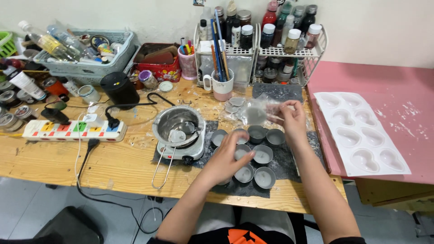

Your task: Preparing wax chunks in small containers and stirring melted wax for candle production.

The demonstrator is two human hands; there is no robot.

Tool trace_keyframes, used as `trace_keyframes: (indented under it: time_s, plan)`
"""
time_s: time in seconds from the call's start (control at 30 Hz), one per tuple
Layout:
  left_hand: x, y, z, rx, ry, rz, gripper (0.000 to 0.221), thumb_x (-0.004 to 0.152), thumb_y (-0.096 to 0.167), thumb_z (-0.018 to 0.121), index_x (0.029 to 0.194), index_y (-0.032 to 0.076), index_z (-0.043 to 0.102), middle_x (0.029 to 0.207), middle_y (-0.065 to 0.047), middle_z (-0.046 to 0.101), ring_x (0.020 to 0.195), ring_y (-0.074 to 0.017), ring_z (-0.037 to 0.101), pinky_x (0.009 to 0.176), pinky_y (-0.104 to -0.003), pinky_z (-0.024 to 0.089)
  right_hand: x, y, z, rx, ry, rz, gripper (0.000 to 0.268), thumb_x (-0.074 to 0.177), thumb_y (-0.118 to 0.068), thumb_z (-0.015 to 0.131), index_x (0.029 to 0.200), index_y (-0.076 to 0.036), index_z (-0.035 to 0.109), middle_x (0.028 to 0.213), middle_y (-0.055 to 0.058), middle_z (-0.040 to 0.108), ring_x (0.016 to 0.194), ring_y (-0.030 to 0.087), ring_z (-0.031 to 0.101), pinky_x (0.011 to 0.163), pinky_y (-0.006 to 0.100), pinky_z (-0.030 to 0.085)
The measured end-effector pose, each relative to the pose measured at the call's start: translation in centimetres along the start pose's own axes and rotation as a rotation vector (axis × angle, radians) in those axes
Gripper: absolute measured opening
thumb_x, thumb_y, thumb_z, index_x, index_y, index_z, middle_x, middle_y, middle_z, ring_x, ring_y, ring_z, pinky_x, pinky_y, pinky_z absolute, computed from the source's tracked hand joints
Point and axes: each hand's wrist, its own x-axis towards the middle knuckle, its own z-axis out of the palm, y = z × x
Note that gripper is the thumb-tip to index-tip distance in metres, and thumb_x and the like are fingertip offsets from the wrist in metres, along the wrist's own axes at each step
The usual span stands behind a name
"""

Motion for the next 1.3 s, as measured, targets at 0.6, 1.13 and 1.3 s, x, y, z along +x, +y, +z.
trace_keyframes:
  time_s: [0.6,1.13,1.3]
  plan:
    - [6.7,-3.9,2.9,-0.010,0.350,0.162,0.015,0.101,0.012,0.067,0.115,0.007,0.065,0.108,-0.012,0.076,0.084,-0.0258,0.076,0.069,-0.035,0.060,-6.2,-0.7,1.8,-0.342,-0.452,0.260,0.045,0.083,-0.013,0.078,0.124,-0.006,0.061,0.103,0.007,0.075,0.089,0.018,0.074,0.078,0.035,0.064]
    - [7.4,-5.1,3.1,-0.161,0.353,0.016,0.022,0.094,0.015,0.072,0.108,0.004,0.060,0.131,-0.009,0.064,0.112,-0.0177,0.069,0.074,-0.028,0.062,-3.4,-1.2,-3.9,-0.219,-0.181,-0.089,0.026,0.091,-0.012,0.079,0.112,-0.005,0.067,0.097,0.006,0.074,0.083,0.010,0.068,0.069,0.027,0.054]
    - [8.3,-9.9,5.6,-0.396,0.146,-0.012,0.020,0.088,0.019,0.081,0.107,0.011,0.080,0.131,-0.008,0.070,0.119,-0.0199,0.068,0.096,-0.030,0.057,-3.2,-0.8,-3.7,-0.303,-0.049,-0.125,0.017,0.092,-0.015,0.075,0.107,-0.006,0.072,0.094,0.003,0.076,0.083,0.008,0.072,0.066,0.025,0.059]
